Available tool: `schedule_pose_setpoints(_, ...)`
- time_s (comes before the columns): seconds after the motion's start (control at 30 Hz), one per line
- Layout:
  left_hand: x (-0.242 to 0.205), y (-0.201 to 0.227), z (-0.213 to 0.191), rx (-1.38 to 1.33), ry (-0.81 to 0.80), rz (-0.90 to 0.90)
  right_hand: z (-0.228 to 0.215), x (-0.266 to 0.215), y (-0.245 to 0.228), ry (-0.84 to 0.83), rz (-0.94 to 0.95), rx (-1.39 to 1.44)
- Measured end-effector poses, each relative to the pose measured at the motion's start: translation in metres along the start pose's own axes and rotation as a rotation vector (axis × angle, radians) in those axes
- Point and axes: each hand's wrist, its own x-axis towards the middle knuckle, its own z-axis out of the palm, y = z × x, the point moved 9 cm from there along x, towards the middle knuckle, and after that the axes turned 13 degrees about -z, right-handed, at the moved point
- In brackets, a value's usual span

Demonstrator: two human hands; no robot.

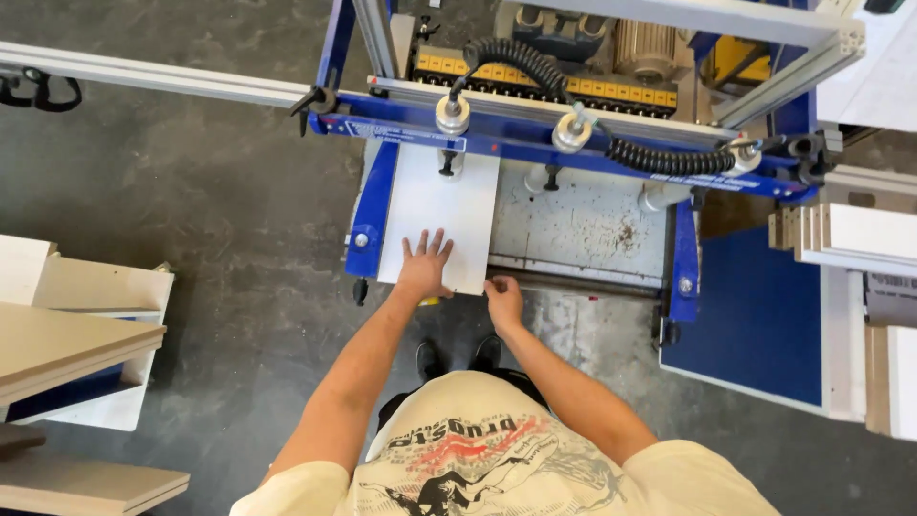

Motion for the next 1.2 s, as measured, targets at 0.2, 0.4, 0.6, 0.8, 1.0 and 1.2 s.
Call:
schedule_pose_setpoints(0.2, -0.049, -0.046, 0.045, -0.466, 0.326, -0.027, 0.047, 0.008, 0.029, 0.061, 0.140, 0.549)
schedule_pose_setpoints(0.4, -0.079, -0.107, 0.111, -1.052, 0.080, -0.367, 0.052, 0.023, 0.063, 0.120, 0.078, 0.671)
schedule_pose_setpoints(0.6, -0.078, -0.098, 0.152, -1.915, -0.210, -0.578, 0.044, -0.005, 0.067, 0.104, 0.065, 0.590)
schedule_pose_setpoints(0.8, -0.082, -0.089, 0.140, -2.118, -0.224, -0.642, 0.039, 0.004, 0.100, 0.173, 0.051, 0.649)
schedule_pose_setpoints(1.0, -0.068, -0.070, 0.135, -1.751, -0.385, -0.625, 0.019, 0.051, 0.110, 0.149, 0.038, 0.223)
schedule_pose_setpoints(1.2, 0.042, 0.062, 0.074, -2.036, -0.473, -0.325, -0.091, 0.070, -0.094, 0.205, -0.179, 0.221)
